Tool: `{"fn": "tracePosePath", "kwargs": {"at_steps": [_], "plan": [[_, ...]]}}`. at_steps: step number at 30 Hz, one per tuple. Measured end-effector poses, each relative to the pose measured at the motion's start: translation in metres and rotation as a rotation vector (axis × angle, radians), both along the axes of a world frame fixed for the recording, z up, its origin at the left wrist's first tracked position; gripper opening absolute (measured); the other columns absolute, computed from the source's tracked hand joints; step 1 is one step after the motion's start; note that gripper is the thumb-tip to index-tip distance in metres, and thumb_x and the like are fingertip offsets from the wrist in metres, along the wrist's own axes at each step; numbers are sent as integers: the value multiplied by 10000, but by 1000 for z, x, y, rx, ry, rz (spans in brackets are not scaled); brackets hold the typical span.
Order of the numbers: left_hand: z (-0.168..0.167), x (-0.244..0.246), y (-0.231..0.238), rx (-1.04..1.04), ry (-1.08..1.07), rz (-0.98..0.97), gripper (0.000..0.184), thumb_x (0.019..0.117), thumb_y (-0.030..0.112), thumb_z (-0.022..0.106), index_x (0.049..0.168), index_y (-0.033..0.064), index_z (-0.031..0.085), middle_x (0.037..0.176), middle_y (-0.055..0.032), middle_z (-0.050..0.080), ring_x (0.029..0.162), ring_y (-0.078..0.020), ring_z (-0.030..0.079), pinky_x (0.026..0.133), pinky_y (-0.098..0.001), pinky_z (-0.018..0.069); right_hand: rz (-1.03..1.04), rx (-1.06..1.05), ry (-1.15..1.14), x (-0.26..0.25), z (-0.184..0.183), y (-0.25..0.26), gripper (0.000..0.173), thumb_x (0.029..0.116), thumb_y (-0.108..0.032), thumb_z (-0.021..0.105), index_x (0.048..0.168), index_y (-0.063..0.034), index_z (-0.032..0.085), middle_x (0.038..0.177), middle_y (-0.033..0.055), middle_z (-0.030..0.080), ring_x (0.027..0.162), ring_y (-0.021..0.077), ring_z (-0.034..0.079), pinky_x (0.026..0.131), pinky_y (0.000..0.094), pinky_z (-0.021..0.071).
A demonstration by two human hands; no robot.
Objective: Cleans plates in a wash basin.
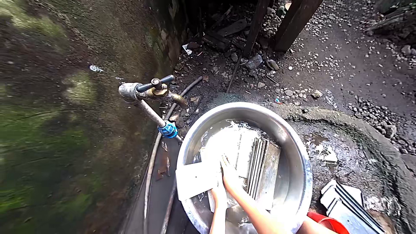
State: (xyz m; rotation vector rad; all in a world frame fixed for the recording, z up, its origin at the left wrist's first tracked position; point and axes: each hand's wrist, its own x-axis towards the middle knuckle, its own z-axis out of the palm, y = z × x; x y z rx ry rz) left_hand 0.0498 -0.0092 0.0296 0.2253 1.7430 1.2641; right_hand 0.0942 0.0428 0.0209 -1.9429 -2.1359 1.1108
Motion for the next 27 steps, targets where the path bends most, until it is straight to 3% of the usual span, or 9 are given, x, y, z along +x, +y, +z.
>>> {"fn": "tracePosePath", "kwargs": {"at_steps": [6,10,12,15,18,23,26,27], "plan": [[6,3,-5,1,-11,-3,417,1005,0,588,1363,-175,464,1353,-298,562,1241,-236,571,1087,-320,426,-111,-76,20,5,10,-26,503,1040,-30,409,1542,-28,431,1643,136,358,1531,306,323,1234,455,292],[-11,3,-9,44,-8,-4,415,1014,43,593,1355,-163,476,1326,-295,574,1228,-246,577,1077,-349,444,-91,-90,34,3,10,-1,527,1047,-8,331,1573,-9,355,1656,176,312,1544,314,289,1260,434,239],[-19,4,-13,28,-25,19,443,1025,81,591,1378,-149,455,1329,-295,566,1212,-263,585,1047,-384,479,-171,-49,181,7,5,21,519,1031,41,327,1536,-13,435,1618,167,392,1520,294,345,1253,424,260],[-16,5,-10,-1,-37,25,458,1026,77,585,1398,-143,432,1345,-297,552,1209,-270,580,1032,-392,482,-419,63,426,20,4,47,428,1016,79,377,1406,71,553,1492,243,523,1426,323,477,1207,436,344],[-11,4,-9,-23,-12,-13,467,1020,76,597,1395,-152,438,1363,-297,551,1260,-271,557,1082,-379,441,-570,179,516,29,15,31,455,1014,91,350,1435,77,522,1513,250,500,1440,343,465,1212,456,325],[-16,4,-9,24,-113,30,396,1048,82,534,1363,-149,464,1316,-275,577,1212,-238,576,1071,-356,448,-201,87,484,13,-4,-35,446,1042,-38,386,1451,106,488,1531,278,466,1471,373,416,1248,450,283],[-20,-2,-7,-29,-172,39,354,1066,99,513,1320,-148,519,1255,-260,616,1104,-211,611,988,-333,485,-213,24,394,4,-5,-9,406,1063,-49,371,1390,121,542,1442,288,551,1397,375,498,1203,457,334],[-17,-3,-5,-27,-192,42,360,1070,87,497,1342,-149,490,1264,-269,602,1088,-209,616,964,-326,501,-197,11,387,2,-5,5,443,1058,-36,345,1458,101,478,1516,265,490,1455,349,440,1234,436,291]]}}
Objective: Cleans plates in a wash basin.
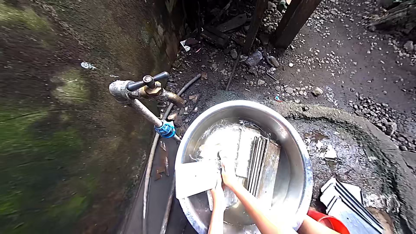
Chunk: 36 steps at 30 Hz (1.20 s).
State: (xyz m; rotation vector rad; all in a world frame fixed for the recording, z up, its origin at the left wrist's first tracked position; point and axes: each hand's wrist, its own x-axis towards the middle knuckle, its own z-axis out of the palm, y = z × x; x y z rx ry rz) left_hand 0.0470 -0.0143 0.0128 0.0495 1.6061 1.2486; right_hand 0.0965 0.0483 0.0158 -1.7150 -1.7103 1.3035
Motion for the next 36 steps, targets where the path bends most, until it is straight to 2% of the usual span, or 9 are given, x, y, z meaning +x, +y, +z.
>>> {"fn": "tracePosePath", "kwargs": {"at_steps": [2,6,12,18,23,28,31,34,36], "plan": [[17,1,4,-16,-36,13,392,1075,74,473,1396,-145,417,1323,-285,551,1108,-216,607,965,-320,499,15,23,-10,-4,-6,18,466,1067,-29,306,1505,75,426,1586,233,412,1508,320,367,1262,412,241],[5,2,-1,53,78,-8,384,1061,78,512,1364,-155,468,1342,-270,563,1199,-200,573,1051,-304,448,51,-8,-172,-1,1,-16,561,1025,-5,374,1585,-17,333,1646,181,331,1531,302,325,1247,439,281],[8,3,-4,51,110,-17,425,1036,40,544,1405,-140,435,1403,-286,522,1267,-238,546,1090,-332,429,79,43,-142,18,10,-71,564,982,48,452,1543,33,392,1598,249,382,1501,358,372,1235,458,308],[4,4,0,7,7,29,438,1068,92,503,1444,-98,381,1360,-271,538,1143,-227,604,965,-363,515,-15,35,55,22,5,1,441,996,63,459,1426,42,555,1484,223,544,1413,325,501,1207,438,355],[0,1,5,17,47,-5,479,1044,62,542,1453,-112,365,1379,-286,522,1197,-258,574,1022,-389,481,-502,-149,475,27,28,61,567,992,114,491,1536,71,339,1439,222,574,1295,233,579,1076,345,449],[-5,0,4,44,57,-23,501,1050,77,532,1472,-108,335,1415,-290,495,1238,-270,556,1042,-399,474,-297,136,114,28,37,-25,398,1000,29,495,1387,73,576,1413,222,608,1327,327,588,1146,459,433],[2,-2,4,-26,132,-99,379,1063,98,514,1370,-119,468,1264,-233,585,1062,-168,586,925,-294,484,-170,137,-28,10,2,-87,458,1027,-25,435,1468,91,476,1512,268,495,1414,379,495,1196,482,374],[1,-5,2,-3,128,-100,425,1075,112,486,1425,-124,434,1413,-273,523,1261,-238,548,1081,-349,433,-210,124,-25,-3,-6,-74,459,1039,-33,395,1478,78,473,1533,267,470,1446,373,455,1218,477,343],[-3,-3,-2,7,134,-82,407,1068,90,495,1405,-134,448,1404,-277,528,1269,-240,543,1094,-339,421,-198,106,-65,-4,-5,-50,464,1030,-21,416,1482,58,479,1535,242,480,1448,358,456,1224,462,336]]}}
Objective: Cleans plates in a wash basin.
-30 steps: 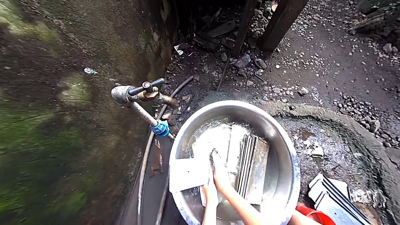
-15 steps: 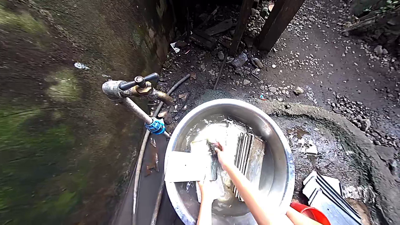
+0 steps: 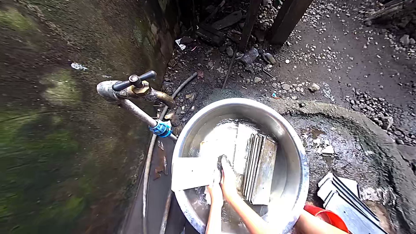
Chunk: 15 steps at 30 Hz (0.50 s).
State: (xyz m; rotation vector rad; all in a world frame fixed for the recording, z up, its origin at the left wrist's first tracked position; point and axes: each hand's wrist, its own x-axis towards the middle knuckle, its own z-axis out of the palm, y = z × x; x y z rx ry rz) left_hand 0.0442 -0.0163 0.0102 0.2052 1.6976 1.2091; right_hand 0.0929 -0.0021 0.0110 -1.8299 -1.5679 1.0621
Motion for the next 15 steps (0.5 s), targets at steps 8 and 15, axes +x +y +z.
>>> {"fn": "tracePosePath", "kwargs": {"at_steps": [8,15], "plan": [[3,3,3,2,48,-1,394,1055,90,535,1360,-154,485,1352,-282,561,1205,-218,569,1058,-319,439,194,-104,-71,25,12,-57,502,1018,20,420,1519,38,435,1561,226,453,1462,345,440,1212,473,347],[2,2,4,46,32,35,394,1053,79,530,1373,-147,489,1391,-280,552,1284,-233,555,1111,-322,415,335,-118,-331,10,20,-14,503,1015,20,425,1518,37,435,1567,208,455,1469,338,431,1220,444,331]]}}
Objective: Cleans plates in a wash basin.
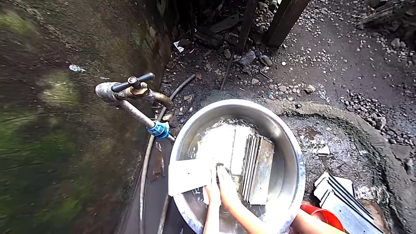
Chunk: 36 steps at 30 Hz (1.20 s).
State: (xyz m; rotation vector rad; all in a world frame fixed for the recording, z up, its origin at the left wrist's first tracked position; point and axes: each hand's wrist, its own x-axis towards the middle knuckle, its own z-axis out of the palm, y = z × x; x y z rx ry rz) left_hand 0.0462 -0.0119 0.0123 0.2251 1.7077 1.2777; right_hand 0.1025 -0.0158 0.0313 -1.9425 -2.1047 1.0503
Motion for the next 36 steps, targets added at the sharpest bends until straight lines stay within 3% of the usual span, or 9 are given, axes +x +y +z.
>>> {"fn": "tracePosePath", "kwargs": {"at_steps": [4,12,17,20,22,26,29,33,36], "plan": [[-1,1,0,-11,34,-32,420,1055,85,522,1392,-160,463,1423,-301,517,1322,-257,521,1133,-345,387,-13,-42,9,4,-1,-13,575,985,71,433,1555,6,387,1665,185,281,1506,332,369,1194,442,365],[-5,0,1,-49,-20,21,422,1066,126,522,1393,-132,455,1346,-277,554,1145,-187,593,999,-305,474,-38,-197,37,2,6,13,594,1013,21,423,1594,-44,323,1697,150,206,1540,295,306,1219,436,325],[40,-5,9,-67,-227,58,384,1099,109,414,1412,-113,397,1282,-246,559,1029,-161,599,899,-277,504,-404,161,530,10,-8,-15,495,947,117,417,1432,100,516,1525,282,469,1413,395,490,1176,494,386],[65,-3,14,27,-316,76,345,1098,83,396,1394,-92,370,1148,-160,597,926,-100,657,817,-249,565,-617,292,722,14,23,-24,457,1001,-19,380,1406,154,501,1467,294,526,1394,300,523,1179,374,383],[82,3,22,42,-355,60,338,1095,79,404,1382,-100,397,1142,-151,616,921,-91,657,833,-242,558,-538,389,713,13,37,-19,498,1016,-107,393,1421,175,467,1492,308,491,1433,286,480,1201,343,346],[86,20,31,44,-313,-48,276,1081,115,467,1262,-78,547,1038,-96,663,871,-51,631,807,-207,521,-262,619,335,14,38,31,478,989,-89,446,1395,152,523,1472,280,532,1394,468,481,1192,556,335],[85,21,37,79,-376,13,298,1089,117,445,1295,-84,520,1095,-113,667,929,-66,648,839,-218,532,-192,513,299,18,54,64,436,1004,-39,483,1416,91,540,1500,248,518,1354,392,555,1118,486,450],[93,16,41,102,-427,96,316,1090,67,407,1349,-113,424,1124,-147,622,931,-102,658,850,-236,549,-146,253,484,28,63,100,409,1059,-59,416,1419,97,531,1476,271,530,1393,357,520,1180,448,382],[112,8,45,69,-494,172,292,1097,65,373,1360,-60,391,1120,-136,575,936,-122,640,837,-245,553,-370,156,745,52,58,127,396,1059,-30,349,1355,124,563,1223,190,715,1061,170,709,973,321,539]]}}
